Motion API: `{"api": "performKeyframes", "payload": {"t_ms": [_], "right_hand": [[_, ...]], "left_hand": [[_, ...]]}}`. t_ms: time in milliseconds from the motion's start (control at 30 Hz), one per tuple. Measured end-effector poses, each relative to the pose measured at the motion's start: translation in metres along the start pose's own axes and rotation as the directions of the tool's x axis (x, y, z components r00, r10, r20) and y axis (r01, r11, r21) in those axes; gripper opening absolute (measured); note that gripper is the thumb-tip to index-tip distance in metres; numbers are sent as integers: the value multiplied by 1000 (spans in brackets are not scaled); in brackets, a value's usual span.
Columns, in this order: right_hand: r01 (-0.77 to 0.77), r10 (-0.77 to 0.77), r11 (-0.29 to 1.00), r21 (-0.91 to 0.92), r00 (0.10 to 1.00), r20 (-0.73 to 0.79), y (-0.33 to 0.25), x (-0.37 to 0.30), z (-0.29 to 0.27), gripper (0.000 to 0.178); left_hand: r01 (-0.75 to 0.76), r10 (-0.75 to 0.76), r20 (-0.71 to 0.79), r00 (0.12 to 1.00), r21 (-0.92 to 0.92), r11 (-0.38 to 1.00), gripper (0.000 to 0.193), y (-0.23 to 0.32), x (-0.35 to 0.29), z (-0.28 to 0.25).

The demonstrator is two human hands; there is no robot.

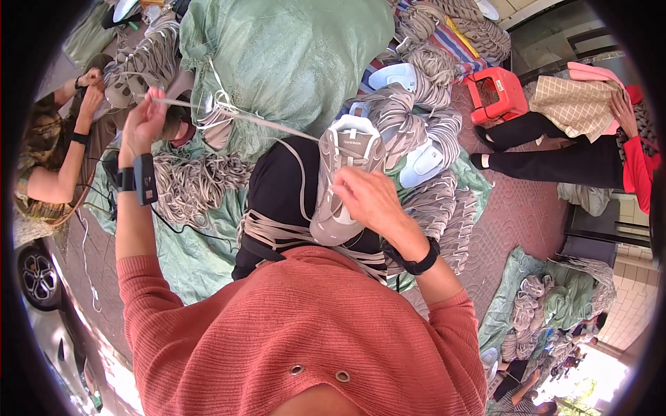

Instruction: Threading long laces or cords through the components of shoe uppers during manual assembly.

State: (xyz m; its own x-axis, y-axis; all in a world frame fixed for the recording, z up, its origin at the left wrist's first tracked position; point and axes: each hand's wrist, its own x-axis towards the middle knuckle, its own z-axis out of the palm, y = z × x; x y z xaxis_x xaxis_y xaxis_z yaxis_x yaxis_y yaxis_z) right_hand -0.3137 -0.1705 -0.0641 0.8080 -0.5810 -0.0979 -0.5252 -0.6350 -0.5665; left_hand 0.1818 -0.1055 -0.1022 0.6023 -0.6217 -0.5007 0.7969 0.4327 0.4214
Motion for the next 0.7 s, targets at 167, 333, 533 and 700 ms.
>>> {"api": "performKeyframes", "payload": {"t_ms": [167,333,533,700], "right_hand": [[111,-176,936,-333,969,-171,23,6,12,30],[197,-295,900,-390,932,-212,33,15,20,28],[227,-284,945,-237,927,-246,34,4,9,12],[-113,93,591,799,993,72,28,-14,-17,7]], "left_hand": [[63,-64,46,997,7,998,15,-24,-12,9],[78,-101,258,961,95,992,16,-26,-28,21],[94,-104,108,989,90,991,14,-28,-14,-26],[-220,265,-42,963,443,869,12,-67,-25,-47]]}}
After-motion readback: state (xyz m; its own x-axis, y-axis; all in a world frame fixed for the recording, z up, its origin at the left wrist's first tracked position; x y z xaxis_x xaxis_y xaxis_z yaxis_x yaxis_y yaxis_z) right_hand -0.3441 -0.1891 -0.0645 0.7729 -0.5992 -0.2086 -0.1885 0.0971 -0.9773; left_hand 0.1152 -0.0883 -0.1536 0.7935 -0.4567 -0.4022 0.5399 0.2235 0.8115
